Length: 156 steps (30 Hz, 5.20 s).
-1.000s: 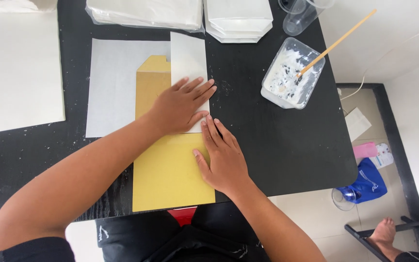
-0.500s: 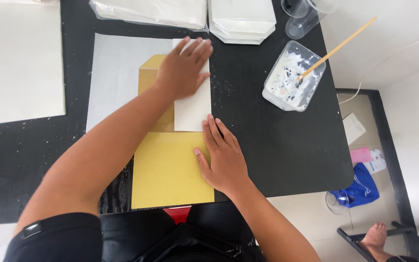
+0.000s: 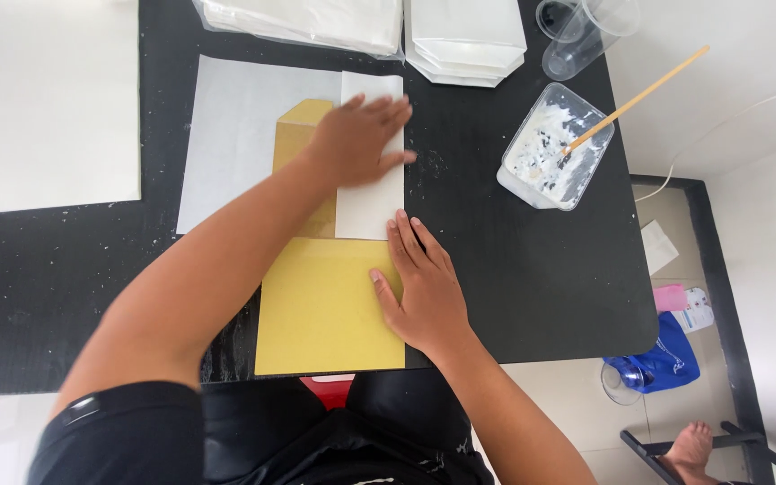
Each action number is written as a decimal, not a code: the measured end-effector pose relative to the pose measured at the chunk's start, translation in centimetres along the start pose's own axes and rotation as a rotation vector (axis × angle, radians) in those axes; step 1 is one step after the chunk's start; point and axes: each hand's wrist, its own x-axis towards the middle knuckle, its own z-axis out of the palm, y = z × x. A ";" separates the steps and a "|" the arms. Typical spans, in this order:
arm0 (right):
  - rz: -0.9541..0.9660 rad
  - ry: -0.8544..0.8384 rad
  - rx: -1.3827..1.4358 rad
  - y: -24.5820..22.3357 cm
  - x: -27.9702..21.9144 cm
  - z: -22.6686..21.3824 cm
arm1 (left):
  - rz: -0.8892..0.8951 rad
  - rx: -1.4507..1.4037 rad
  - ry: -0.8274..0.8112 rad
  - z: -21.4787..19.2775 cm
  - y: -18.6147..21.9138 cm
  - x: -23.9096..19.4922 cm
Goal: Manually assembling paper bags by folding paper around a template and applying glue with a brush
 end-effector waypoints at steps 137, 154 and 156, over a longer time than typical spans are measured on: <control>-0.123 -0.091 -0.074 3.4 18.9 0.4 | -0.300 -0.809 0.205 -7.8 1.8 -12.8; -0.099 -0.118 -0.090 2.8 18.8 -0.3 | -0.294 -0.163 -0.025 -3.3 2.4 -12.7; -0.107 -0.059 -0.023 3.3 18.8 0.1 | -0.205 0.050 0.228 -1.2 2.0 -12.9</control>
